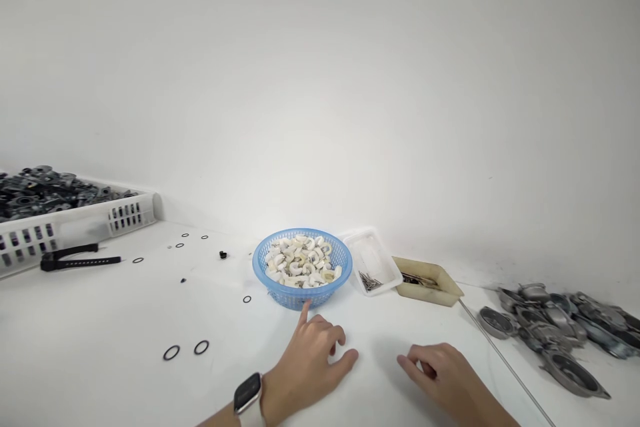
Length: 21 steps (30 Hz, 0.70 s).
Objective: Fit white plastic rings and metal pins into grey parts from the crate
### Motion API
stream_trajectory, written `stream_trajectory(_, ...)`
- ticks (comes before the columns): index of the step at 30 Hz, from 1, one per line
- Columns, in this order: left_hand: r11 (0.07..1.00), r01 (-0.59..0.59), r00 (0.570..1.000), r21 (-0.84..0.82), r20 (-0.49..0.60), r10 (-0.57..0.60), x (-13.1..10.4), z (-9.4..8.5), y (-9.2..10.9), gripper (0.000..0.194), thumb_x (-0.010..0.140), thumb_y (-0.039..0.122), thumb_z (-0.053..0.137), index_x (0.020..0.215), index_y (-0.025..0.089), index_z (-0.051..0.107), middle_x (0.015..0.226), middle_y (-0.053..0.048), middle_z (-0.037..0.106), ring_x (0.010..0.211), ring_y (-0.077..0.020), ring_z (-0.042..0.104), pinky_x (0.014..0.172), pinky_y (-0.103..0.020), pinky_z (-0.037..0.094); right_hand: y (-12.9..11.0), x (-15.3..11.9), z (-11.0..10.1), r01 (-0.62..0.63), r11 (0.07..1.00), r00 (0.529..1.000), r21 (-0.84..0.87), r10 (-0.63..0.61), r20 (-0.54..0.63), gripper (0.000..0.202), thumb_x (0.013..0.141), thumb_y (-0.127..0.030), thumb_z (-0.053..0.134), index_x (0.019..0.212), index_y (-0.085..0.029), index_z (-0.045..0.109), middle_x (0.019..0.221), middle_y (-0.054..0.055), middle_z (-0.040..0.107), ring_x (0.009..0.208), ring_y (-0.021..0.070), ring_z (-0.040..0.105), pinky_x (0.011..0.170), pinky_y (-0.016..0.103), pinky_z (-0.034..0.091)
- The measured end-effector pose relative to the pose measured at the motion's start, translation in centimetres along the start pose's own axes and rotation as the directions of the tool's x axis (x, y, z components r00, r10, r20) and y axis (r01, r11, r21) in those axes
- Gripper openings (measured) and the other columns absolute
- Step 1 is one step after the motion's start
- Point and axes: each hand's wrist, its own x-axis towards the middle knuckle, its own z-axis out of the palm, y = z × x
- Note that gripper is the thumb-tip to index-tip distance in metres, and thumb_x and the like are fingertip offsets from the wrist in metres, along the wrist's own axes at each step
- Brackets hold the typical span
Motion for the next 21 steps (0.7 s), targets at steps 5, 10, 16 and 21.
stream_trajectory(5,1.0,-0.003,1.0,0.01,-0.024,0.003,0.11,-0.03,-0.06,0.015,0.093,0.033,0.066,0.083,0.022,0.067,0.071,0.003,0.068,0.084,-0.02,0.067,0.121,-0.065,0.011,0.15,0.09,0.25,0.02,1.0,1.0,-0.007,-0.02,-0.018,0.044,0.097,-0.039,0.048,0.057,-0.023,0.04,0.05,-0.003,0.045,0.05,0.0161,0.046,0.053,0.03,0.032)
stream_trajectory(10,1.0,0.001,1.0,0.0,-0.02,-0.001,0.11,-0.01,-0.02,0.014,0.093,0.031,0.066,0.082,0.022,0.067,0.07,0.003,0.068,0.082,-0.0203,0.067,0.12,-0.066,0.013,0.06,-0.03,0.19,0.016,1.0,1.0,-0.019,-0.016,-0.013,0.045,0.098,-0.04,0.045,0.057,-0.023,0.041,0.051,-0.002,0.048,0.05,0.017,0.049,0.053,0.03,0.034)
stream_trajectory(16,1.0,0.008,1.0,0.003,-0.028,-0.008,0.18,0.03,-0.07,0.013,0.092,0.029,0.065,0.082,0.022,0.066,0.07,0.002,0.068,0.083,-0.0208,0.067,0.12,-0.066,0.014,-0.01,0.0,0.21,0.013,1.0,1.0,-0.023,-0.013,-0.015,0.045,0.098,-0.043,0.044,0.058,-0.023,0.04,0.051,-0.002,0.051,0.051,0.0188,0.051,0.055,0.031,0.037)
stream_trajectory(21,1.0,0.004,1.0,0.008,-0.03,-0.004,0.03,-0.08,0.4,0.012,0.091,0.03,0.066,0.082,0.022,0.067,0.07,0.003,0.067,0.083,-0.0197,0.067,0.121,-0.065,0.013,-0.05,0.03,0.13,-0.005,1.0,1.0,-0.009,0.005,-0.004,0.046,0.098,-0.045,0.043,0.058,-0.023,0.038,0.051,-0.002,0.049,0.052,0.0182,0.049,0.056,0.031,0.036)
